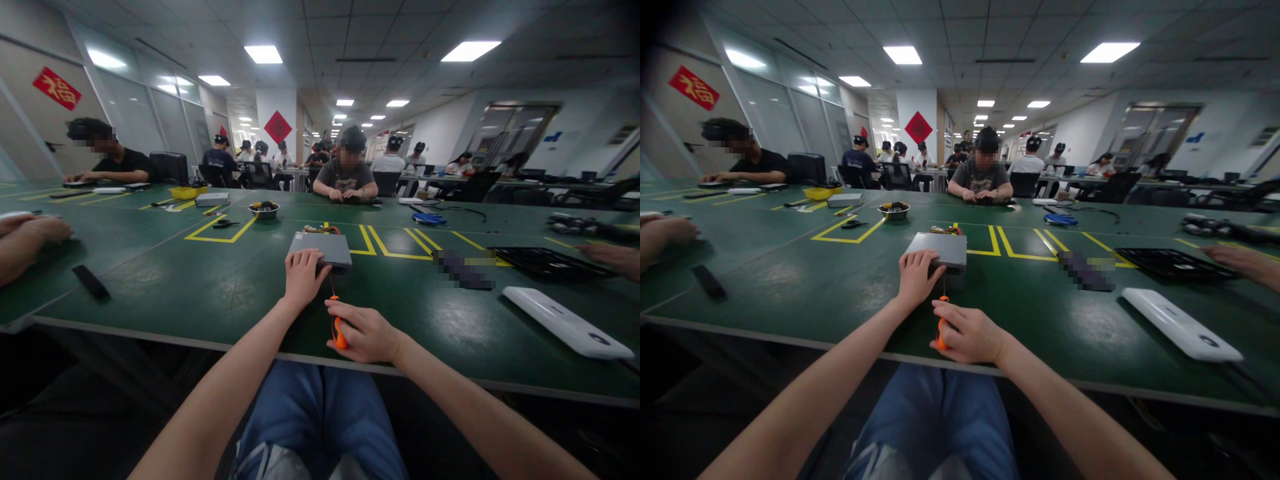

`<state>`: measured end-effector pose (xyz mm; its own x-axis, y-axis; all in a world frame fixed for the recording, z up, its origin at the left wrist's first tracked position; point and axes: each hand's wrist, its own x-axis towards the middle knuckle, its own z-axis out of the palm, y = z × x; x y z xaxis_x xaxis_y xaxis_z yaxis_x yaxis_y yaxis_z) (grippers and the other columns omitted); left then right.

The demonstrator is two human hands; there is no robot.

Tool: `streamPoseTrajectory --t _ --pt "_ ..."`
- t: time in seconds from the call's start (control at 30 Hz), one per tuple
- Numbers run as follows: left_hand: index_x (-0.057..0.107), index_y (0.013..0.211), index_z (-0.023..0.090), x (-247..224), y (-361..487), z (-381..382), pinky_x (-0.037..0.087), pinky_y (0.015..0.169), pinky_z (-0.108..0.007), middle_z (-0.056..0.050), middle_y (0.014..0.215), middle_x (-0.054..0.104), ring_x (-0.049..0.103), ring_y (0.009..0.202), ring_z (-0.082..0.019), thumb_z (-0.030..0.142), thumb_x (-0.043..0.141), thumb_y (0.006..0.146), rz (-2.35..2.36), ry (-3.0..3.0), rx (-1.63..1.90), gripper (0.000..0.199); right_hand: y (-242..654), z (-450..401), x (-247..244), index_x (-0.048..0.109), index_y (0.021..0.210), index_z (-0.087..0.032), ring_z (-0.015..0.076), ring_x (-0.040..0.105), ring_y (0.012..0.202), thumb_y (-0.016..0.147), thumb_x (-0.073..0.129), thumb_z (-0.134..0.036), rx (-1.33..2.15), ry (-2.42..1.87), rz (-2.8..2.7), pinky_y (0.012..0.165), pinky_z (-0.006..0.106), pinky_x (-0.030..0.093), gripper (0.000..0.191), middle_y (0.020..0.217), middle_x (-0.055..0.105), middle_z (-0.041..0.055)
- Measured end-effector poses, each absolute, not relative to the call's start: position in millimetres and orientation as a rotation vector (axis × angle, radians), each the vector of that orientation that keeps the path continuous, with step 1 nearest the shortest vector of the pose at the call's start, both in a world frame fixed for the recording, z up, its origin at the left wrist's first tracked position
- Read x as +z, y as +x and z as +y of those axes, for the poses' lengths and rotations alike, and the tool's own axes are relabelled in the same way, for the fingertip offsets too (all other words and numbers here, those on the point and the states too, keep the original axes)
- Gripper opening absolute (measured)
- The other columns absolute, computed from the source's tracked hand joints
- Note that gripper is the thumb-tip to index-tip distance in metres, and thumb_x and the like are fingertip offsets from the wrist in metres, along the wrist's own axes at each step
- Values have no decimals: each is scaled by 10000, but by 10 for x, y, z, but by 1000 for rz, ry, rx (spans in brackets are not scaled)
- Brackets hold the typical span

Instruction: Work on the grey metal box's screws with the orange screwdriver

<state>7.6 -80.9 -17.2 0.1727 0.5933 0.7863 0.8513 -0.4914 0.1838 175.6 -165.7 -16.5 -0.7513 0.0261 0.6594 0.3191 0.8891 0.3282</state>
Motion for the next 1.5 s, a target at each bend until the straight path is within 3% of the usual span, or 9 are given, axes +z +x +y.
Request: streamPoseTrajectory --t 0.23,0.47,0.93,1.5 --pt "551 1040 241 -154 85 -830 295 956 -395 -44 1144 596 490 1068 -223 376 521 847 -1392 -2159 -1233 237 1759 -1678 -114 495 1118 -137 306 410 1247 841 523 -284 -570 -273 -2484 887 394 509 315 1164 492 175" --pt "558 1047 245 -150 84 -831 299 955 -404 -53 1138 594 489 1069 -228 390 521 844 -1404 -2160 -1237 252 1769 -1653 -176 495 863 -139 245 568 1097 805 610 -376 -656 -268 -2290 831 315 548 270 1003 592 145" --pt "548 1051 234 -198 80 -773 297 958 -404 -54 1161 591 487 1084 -230 406 520 846 -1391 -2154 -1189 269 2049 -1680 -90 492 1108 -107 248 507 1177 836 556 -166 -671 -334 -2308 889 356 539 286 1062 603 140" --pt "537 1052 239 -190 83 -794 295 954 -405 -49 1172 584 480 1087 -235 384 513 853 -1404 -2164 -1189 248 2191 -1705 -179 522 1092 -113 253 504 1180 802 591 -141 -660 -350 -2314 892 350 539 299 1062 616 134"
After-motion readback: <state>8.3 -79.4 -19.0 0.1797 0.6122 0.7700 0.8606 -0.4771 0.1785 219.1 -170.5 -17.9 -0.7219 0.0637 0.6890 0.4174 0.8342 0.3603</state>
